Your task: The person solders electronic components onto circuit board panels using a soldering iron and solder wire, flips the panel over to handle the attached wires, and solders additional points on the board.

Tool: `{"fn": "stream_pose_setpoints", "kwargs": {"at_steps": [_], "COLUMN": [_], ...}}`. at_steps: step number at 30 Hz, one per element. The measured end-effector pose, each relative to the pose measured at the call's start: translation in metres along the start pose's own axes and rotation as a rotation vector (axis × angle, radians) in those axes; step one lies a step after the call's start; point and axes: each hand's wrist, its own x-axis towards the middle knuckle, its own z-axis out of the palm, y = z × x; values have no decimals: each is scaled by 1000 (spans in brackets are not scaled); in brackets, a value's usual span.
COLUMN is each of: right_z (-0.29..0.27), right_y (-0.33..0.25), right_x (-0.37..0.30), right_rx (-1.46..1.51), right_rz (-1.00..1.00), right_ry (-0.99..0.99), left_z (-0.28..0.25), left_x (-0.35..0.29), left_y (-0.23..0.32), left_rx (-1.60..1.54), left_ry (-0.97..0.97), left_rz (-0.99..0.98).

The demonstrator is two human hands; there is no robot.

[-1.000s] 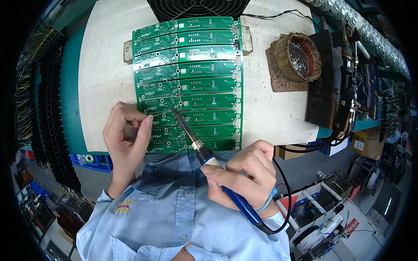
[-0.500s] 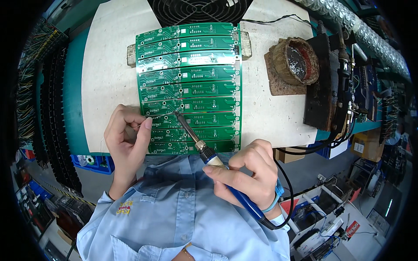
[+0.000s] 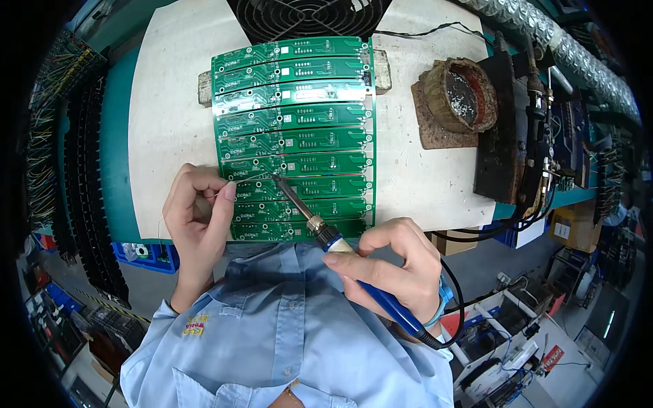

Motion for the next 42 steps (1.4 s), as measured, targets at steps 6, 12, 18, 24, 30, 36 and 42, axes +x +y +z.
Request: {"fn": "stream_pose_setpoints", "kwargs": {"at_steps": [6, 12, 18, 24, 30, 36, 42], "right_z": [2, -11, -11, -1, 11, 19, 22], "right_y": [3, 6, 28, 13, -14, -8, -10], "right_x": [-3, 1, -6, -15, -11, -10, -10], "right_rx": [-14, 98, -80, -194, -255, -274, -307], "right_rz": [-16, -95, 113, 226, -198, -248, -253], "right_ry": [18, 128, 683, 853, 200, 194, 173], "left_z": [0, 0, 0, 2, 3, 4, 4], "left_x": [1, 0, 0, 2, 2, 1, 1], "left_y": [2, 1, 2, 2, 0, 0, 0], "left_rx": [-13, -42, -21, 74, 179, 185, 198], "left_ry": [3, 16, 4, -14, -17, -15, -21], "left_rz": [-28, -14, 8, 123, 260, 268, 266]}}
